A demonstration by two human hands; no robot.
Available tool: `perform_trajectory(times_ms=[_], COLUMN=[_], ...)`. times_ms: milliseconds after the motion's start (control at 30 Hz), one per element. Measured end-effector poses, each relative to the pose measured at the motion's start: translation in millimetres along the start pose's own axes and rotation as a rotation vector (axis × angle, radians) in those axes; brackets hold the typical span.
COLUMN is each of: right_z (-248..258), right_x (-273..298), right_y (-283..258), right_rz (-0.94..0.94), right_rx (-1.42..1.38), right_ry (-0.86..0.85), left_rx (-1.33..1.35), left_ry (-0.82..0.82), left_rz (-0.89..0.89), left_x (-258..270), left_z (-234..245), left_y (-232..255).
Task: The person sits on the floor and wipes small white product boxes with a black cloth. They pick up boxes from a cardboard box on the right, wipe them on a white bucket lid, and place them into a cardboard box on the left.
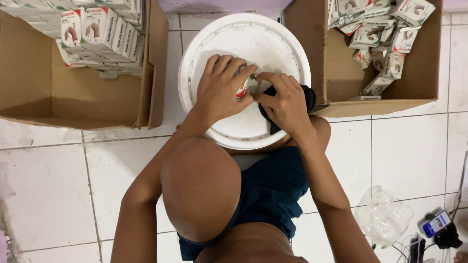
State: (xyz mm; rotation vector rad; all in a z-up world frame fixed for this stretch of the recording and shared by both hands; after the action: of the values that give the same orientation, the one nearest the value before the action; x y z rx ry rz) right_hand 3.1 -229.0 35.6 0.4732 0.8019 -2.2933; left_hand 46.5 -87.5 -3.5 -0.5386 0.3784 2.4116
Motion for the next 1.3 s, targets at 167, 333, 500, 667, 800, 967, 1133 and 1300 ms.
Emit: perform_trajectory(times_ms=[167, 333, 500, 667, 800, 967, 1133, 1300], right_z=[-1.4, -0.8, 2.7, -1.7, -3.7, -6.2, -8.1, -8.9], right_x=[-6.3, 3.7, -14.3, -13.1, -11.3, -12.4, -15.3, -16.1], right_y=[-13.2, 9.4, -0.6, 2.3, 6.4, 9.0, 7.1, 5.0], right_rz=[0.086, -0.088, -0.259, -0.251, -0.277, -0.292, -0.287, -0.288], right_rx=[0.016, -0.162, -0.213, -0.294, -0.335, -0.392, -0.413, -0.397], right_ry=[-0.048, -0.012, -0.034, -0.038, -0.001, 0.003, -0.01, -0.014], left_rx=[-0.022, -0.057, -0.134, -0.102, -0.088, -0.047, -0.008, 0.024], left_ry=[-0.034, 0.014, 0.051, 0.044, 0.044, 0.022, 0.017, 0.041], left_rz=[0.024, 0.021, 0.011, 0.013, 0.012, 0.044, 0.063, 0.086], left_x=[0.7, 3.7, 5.6, 4.9, 5.0, 5.4, 5.4, 6.6], left_z=[3.5, -8.6, -17.4, -14.7, -11.4, -11.1, -8.5, -8.1], left_y=[-5.7, -8.8, -9.0, -9.4, -9.6, -11.5, -10.9, -12.7])
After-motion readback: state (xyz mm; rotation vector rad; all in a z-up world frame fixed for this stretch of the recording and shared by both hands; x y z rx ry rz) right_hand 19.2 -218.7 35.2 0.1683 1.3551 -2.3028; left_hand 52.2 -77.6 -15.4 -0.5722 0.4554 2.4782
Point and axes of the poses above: each hand's wrist, its own x-axis away from the middle knuckle, its own z-axis out of the back of the hand, y = z × x, the point moved 6 cm from there along -x, towards the middle knuckle, and after that the axes turned 13 degrees about -x, right-handed, at the moved point
